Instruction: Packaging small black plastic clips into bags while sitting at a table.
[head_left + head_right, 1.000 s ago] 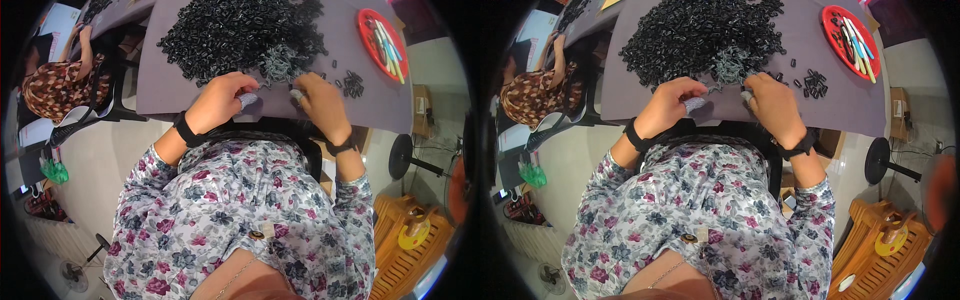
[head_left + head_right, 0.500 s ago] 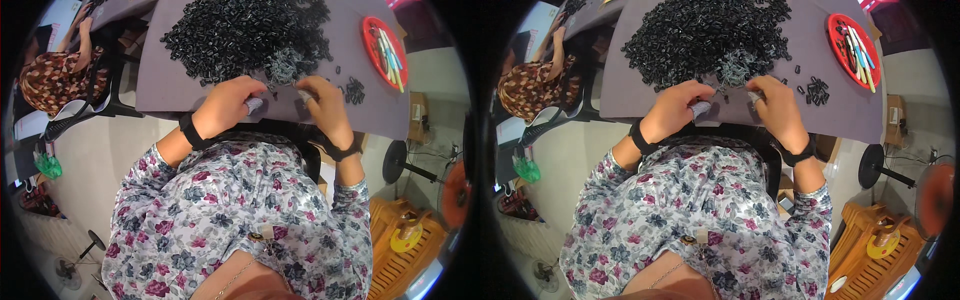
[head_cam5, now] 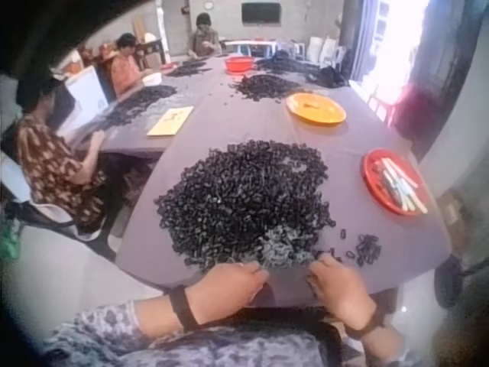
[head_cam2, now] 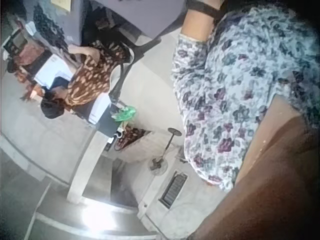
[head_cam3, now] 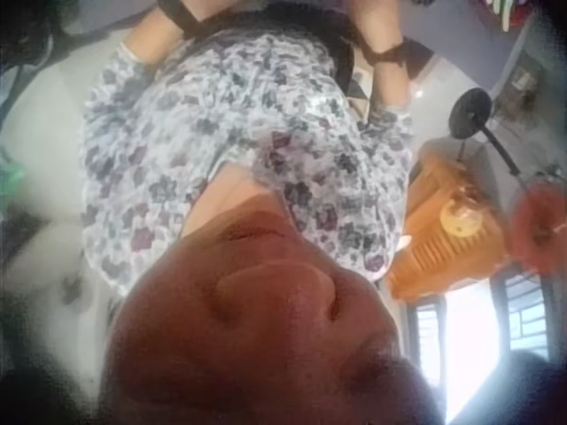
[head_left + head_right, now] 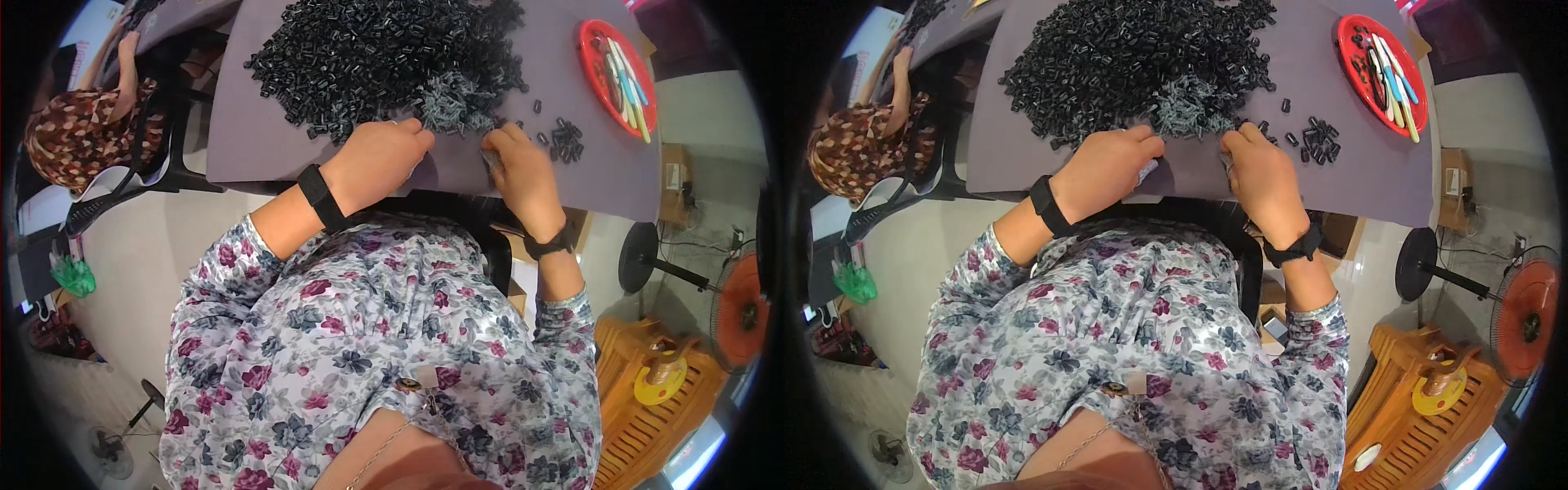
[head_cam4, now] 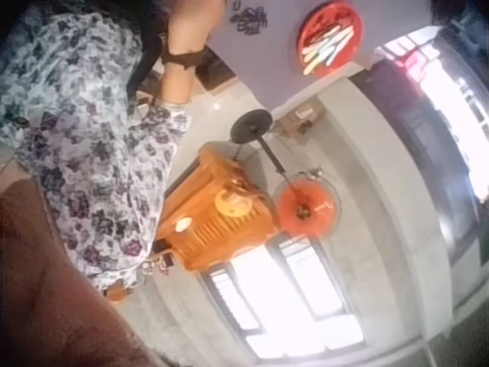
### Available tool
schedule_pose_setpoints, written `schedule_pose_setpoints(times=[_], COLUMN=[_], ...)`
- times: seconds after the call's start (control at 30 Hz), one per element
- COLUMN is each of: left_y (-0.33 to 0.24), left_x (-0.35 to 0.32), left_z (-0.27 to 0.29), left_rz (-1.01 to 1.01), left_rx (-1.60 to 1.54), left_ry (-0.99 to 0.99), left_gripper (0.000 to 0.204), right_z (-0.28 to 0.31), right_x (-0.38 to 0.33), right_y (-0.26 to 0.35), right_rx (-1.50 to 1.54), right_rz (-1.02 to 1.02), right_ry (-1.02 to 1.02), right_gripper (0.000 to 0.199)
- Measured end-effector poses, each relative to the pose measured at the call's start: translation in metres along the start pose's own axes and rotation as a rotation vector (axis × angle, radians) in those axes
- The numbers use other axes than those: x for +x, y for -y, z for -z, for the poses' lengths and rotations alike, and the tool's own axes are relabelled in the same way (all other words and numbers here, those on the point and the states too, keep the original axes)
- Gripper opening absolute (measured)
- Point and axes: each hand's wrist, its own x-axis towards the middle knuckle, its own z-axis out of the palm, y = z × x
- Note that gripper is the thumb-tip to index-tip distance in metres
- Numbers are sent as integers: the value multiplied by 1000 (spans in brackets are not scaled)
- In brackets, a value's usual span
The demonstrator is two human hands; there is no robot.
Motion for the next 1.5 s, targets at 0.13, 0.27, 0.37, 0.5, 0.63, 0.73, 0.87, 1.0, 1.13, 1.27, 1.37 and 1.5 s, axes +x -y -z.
schedule_pose_setpoints(times=[0.13, 0.27, 0.37, 0.5, 0.63, 0.73, 0.87, 1.0, 1.13, 1.27, 1.37, 1.5], left_y=[0, 5, 5, -3, 4, 4, 5, 4, 14, 16, 19, 19], left_x=[1, -2, -6, -7, -3, -2, -4, -7, -15, -23, -26, -31], left_z=[-3, -8, -2, 9, -1, -2, -3, 3, 3, 12, 13, 18], left_rz=[-6, -1, 26, 75, 9, -4, -41, -2, 127, 392, 484, 517], left_rx=[4, -25, -44, -120, -90, -57, -50, -105, -392, -809, -1117, -1213], left_ry=[-32, -82, -93, -91, -88, -78, -99, -80, -167, -57, -46, -45], left_gripper=[17, 17, 18, 20, 19, 17, 15, 17, 31, 40, 37, 36], right_z=[-8, -7, -3, 6, 15, 16, 3, -3, -3, -1, -2, 0], right_x=[4, 7, 9, 9, 7, 5, 10, 15, 10, 6, 7, 8], right_y=[12, 15, 10, 4, 2, 4, 10, 9, 5, 6, 7, 11], right_rx=[-10, 30, 99, 203, 188, 166, 67, -36, 18, -6, -11, -43], right_rz=[-8, 44, 78, 73, -23, -42, -17, 2, 13, 3, -28, -33], right_ry=[13, -46, -110, -147, -73, -44, -73, -57, -55, -6, 1, 15], right_gripper=[28, 26, 28, 31, 31, 30, 20, 17, 20, 24, 26, 26])
